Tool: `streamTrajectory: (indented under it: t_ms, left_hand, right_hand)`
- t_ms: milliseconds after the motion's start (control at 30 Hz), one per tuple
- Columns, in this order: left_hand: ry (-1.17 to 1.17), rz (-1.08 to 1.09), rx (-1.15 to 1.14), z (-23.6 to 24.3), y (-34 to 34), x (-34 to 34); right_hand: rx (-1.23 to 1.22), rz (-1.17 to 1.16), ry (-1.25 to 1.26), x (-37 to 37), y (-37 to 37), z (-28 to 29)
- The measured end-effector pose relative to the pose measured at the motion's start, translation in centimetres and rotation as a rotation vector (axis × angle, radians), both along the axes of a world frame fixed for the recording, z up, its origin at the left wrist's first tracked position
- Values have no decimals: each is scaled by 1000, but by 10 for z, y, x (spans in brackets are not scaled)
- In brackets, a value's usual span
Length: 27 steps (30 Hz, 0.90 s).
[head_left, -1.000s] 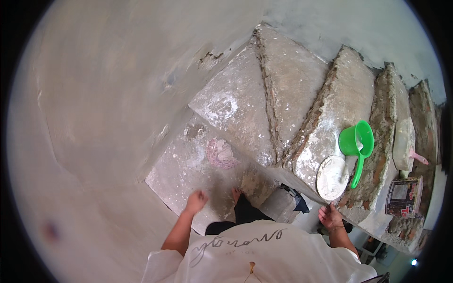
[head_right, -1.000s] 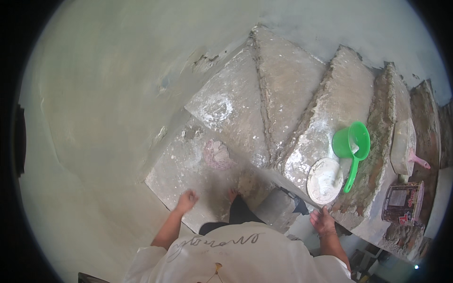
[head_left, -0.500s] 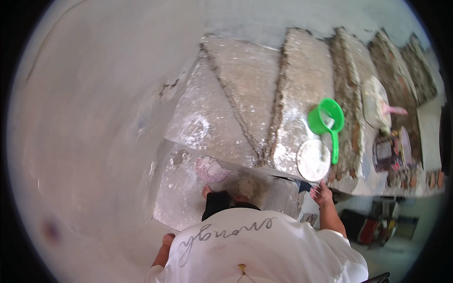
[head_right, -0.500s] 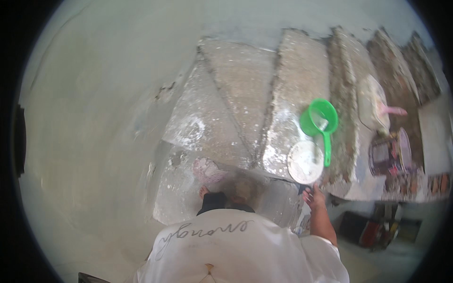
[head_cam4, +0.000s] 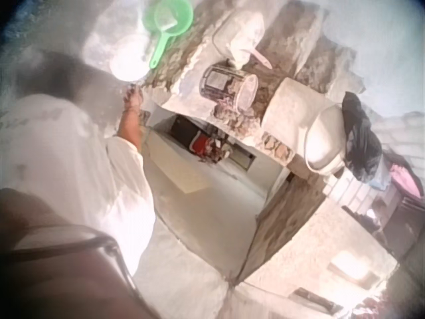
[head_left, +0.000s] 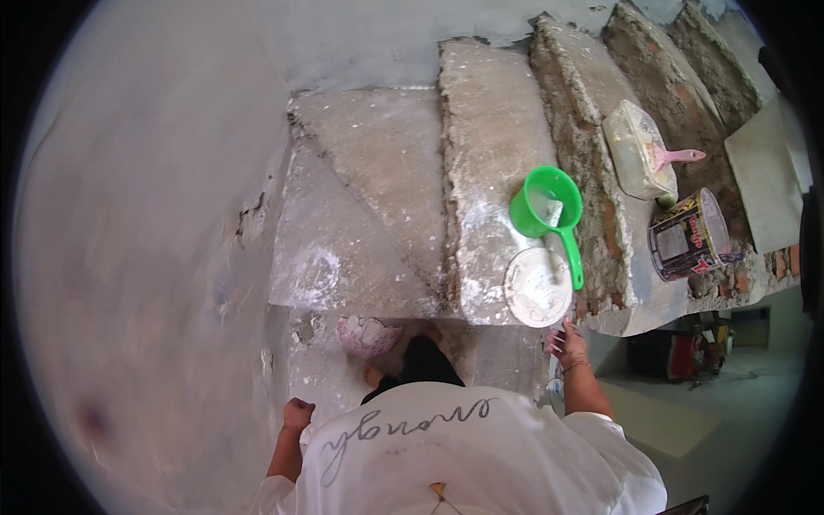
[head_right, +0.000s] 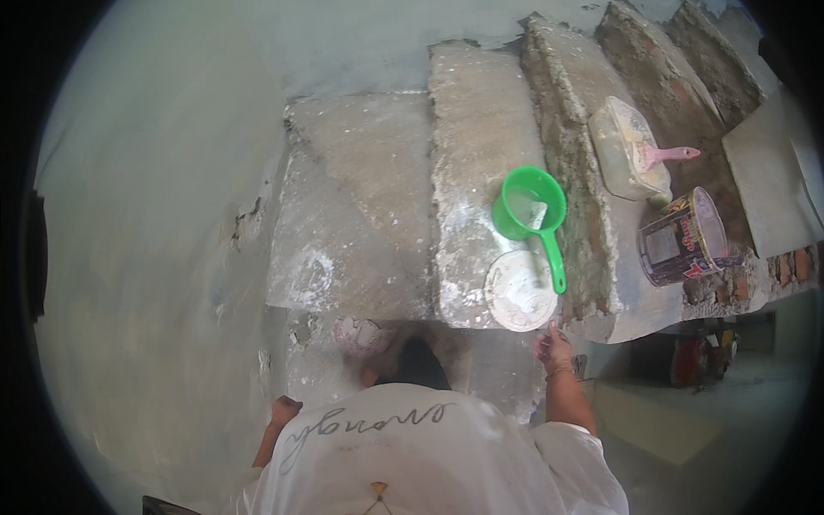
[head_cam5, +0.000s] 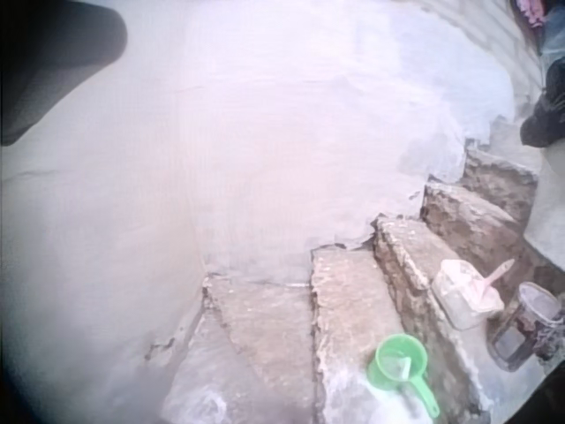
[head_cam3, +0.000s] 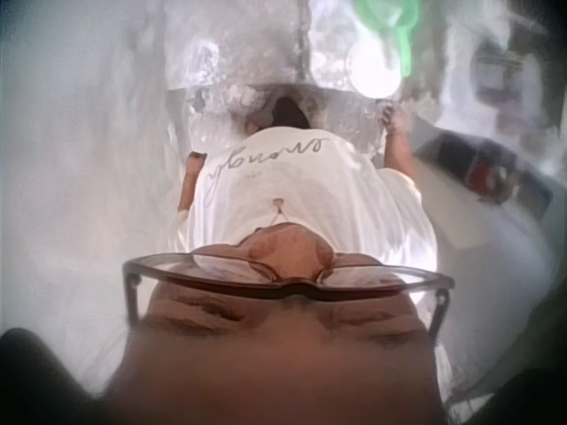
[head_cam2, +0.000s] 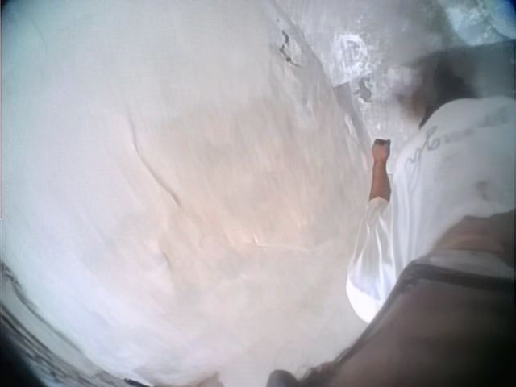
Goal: The person mixes a white plaster substance in a small container by adding water from a green scoop and then uses a small scraper tool to apply the mixture to a damaged section of a concrete wall near a staircase.
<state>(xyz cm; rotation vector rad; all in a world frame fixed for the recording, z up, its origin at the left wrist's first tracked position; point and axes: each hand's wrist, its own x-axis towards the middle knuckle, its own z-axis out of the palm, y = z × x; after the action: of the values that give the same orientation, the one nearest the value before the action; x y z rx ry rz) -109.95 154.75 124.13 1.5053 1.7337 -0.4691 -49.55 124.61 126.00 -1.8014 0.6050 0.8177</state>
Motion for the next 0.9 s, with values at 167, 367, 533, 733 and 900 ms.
streamTrajectory:
  t_ms: [167,367,533,733,900]
  left_hand:
    - [-280,-203,80,-43,-2,15]
    - [-246,-49,54,-12,31,81]
    - [45,-161,0,-37,50,47]
    - [4,-116,-13,-1,78,67]
    - [1,-262,218,-16,93,28]
  right_hand:
    - [-4,111,54,-2,13,5]
    - [-98,241,158,10,2,25]
    - [-151,362,199,-1,-15,42]
    - [-982,1261,-213,-49,-73,36]
    - [-943,1607,-16,-83,-53,34]
